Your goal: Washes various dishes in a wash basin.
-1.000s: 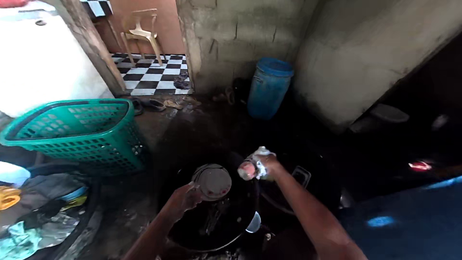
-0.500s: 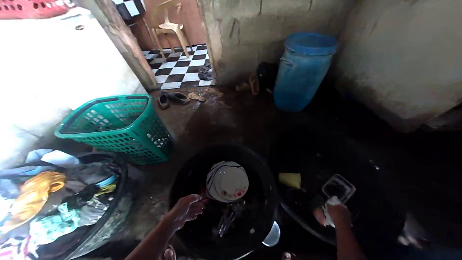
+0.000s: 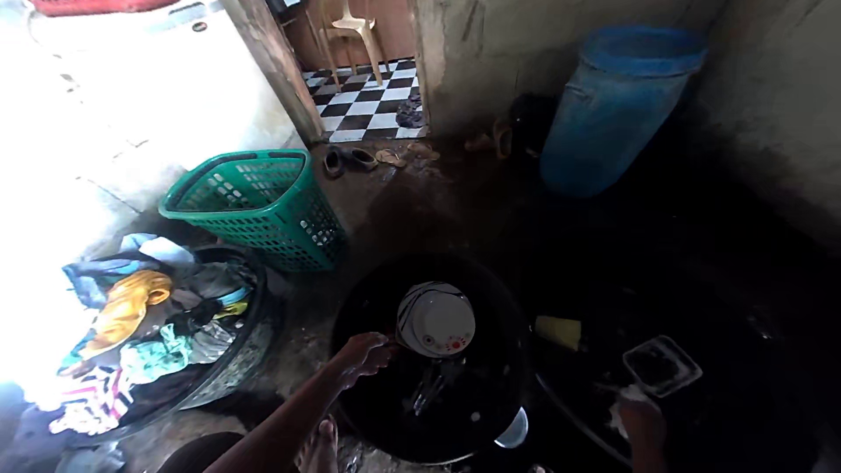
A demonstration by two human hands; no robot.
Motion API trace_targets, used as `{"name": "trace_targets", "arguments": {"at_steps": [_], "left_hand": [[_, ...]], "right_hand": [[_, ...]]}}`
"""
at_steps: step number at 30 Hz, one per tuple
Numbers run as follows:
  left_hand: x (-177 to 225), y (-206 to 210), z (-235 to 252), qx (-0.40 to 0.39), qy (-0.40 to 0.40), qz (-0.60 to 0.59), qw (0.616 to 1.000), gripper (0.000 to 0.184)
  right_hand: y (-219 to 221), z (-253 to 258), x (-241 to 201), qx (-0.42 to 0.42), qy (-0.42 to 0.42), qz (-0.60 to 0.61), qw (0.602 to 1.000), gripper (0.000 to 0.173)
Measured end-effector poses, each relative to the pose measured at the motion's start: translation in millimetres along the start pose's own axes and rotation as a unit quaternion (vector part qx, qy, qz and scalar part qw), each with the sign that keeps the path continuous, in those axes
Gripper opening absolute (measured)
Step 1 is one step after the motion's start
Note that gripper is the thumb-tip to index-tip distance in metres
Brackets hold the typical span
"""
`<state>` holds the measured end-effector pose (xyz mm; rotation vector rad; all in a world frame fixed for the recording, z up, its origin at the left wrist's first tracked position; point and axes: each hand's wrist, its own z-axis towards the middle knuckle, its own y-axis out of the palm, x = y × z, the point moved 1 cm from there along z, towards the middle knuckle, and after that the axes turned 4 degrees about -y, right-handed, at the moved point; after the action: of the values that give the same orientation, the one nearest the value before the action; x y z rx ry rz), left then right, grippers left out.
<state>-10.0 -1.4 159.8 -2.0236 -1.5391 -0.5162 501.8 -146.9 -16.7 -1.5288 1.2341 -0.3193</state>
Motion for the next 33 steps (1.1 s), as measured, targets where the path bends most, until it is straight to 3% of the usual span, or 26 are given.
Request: {"name": "trace_targets", "arguments": {"at_steps": [2, 5, 7, 10, 13, 16, 21, 23, 28, 30, 33], "left_hand": [[1, -4, -4, -0.006, 0.012, 0.001, 1.000, 0.033], [5, -13, -10, -0.011, 0.026, 0.005, 1.000, 0.034], [10, -19, -14, -0.014, 0.037, -0.007, 0.999, 0.034], [16, -26, -20, -0.024, 0.057, -0.022, 0.998, 0.033], [24, -28, -28, -0.049, 0.074, -0.024, 0.996, 0.033], [28, -29, -35, -0.072, 0.106, 0.021, 0.992, 0.033], [19, -39, -31, -0.121, 0.095, 0.053, 0.987, 0.035], [12, -45, -25, -0.119, 0.061, 0.032, 0.990, 0.034], [20, -54, -17, -0.104, 0.046, -0.001, 0.993, 0.031], [23, -55, -16, -0.116, 0.055, -0.004, 0.992, 0.030], [25, -56, -16, -0.118, 0.059, 0.001, 0.991, 0.031]], "right_hand": [[-11, -3, -21, 0.044, -0.020, 0.032, 0.998, 0.053], [-39, -18, -89, 0.057, -0.116, 0.061, 0.990, 0.055], [-57, -50, -153, -0.013, -0.228, 0.003, 0.974, 0.050], [-56, -103, -238, -0.177, -0.390, -0.135, 0.894, 0.047], [-20, -157, -297, -0.307, -0.470, -0.217, 0.799, 0.044], [36, -203, -325, -0.382, -0.501, -0.257, 0.733, 0.042], [140, -232, -308, -0.427, -0.524, -0.358, 0.645, 0.040], [164, -239, -302, -0.421, -0.497, -0.380, 0.657, 0.039], [229, -226, -269, -0.398, -0.322, -0.248, 0.822, 0.047], [247, -220, -248, -0.371, -0.303, -0.225, 0.848, 0.049], [259, -216, -233, -0.380, -0.278, -0.238, 0.849, 0.051]]}}
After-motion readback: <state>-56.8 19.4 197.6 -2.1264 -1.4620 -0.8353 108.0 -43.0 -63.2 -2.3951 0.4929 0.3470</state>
